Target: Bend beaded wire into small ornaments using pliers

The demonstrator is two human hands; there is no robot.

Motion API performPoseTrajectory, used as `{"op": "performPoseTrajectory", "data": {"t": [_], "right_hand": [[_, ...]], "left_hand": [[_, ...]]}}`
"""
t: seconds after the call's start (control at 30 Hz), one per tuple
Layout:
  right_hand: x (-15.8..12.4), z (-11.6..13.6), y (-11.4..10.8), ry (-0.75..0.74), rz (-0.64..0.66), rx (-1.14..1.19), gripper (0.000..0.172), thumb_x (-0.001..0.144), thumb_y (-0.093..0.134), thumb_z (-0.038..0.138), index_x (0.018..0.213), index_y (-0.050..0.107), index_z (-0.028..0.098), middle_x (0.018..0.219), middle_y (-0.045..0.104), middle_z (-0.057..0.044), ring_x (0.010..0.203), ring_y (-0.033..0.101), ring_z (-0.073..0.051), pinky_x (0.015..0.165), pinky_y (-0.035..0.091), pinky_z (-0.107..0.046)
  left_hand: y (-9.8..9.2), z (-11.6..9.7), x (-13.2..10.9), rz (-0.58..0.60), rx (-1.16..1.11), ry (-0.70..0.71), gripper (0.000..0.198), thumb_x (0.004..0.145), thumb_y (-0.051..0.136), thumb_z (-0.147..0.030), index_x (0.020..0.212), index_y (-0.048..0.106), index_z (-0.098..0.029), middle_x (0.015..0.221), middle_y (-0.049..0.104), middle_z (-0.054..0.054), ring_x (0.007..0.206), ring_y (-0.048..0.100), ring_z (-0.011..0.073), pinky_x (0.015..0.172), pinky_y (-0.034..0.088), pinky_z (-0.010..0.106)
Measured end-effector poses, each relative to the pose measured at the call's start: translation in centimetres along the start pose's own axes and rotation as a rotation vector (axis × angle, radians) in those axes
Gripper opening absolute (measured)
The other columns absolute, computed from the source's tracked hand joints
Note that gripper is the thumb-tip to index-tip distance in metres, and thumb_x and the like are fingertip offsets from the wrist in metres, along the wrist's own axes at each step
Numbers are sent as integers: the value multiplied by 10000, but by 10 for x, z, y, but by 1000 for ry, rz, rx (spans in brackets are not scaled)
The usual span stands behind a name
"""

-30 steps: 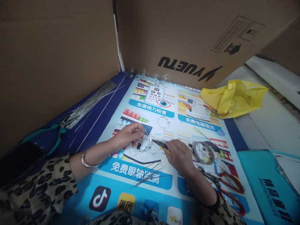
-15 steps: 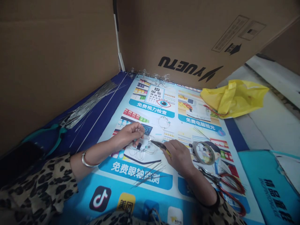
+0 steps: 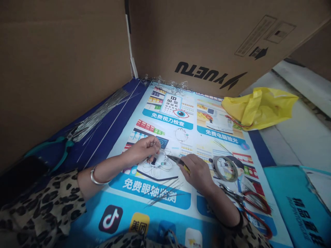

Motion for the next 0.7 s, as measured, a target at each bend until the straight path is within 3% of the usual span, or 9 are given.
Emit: {"op": "performPoseTrajectory", "data": {"t": [0.7], "right_hand": [[0, -2, 2, 23, 20, -13, 177, 853, 466, 314, 872, 574, 175, 774, 575, -60, 763, 518, -174, 662, 383, -278]], "left_hand": [[-1, -1, -1, -18, -5, 16, 107, 812, 511, -257, 822, 444, -174, 706, 531, -31, 457, 473, 43, 437, 367, 178]]}}
Point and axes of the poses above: each hand's wrist, its own x-axis towards the middle knuckle, its own y-axis out of the palm, z = x × y, the point moved 7 cm from there along x, towards the middle knuckle
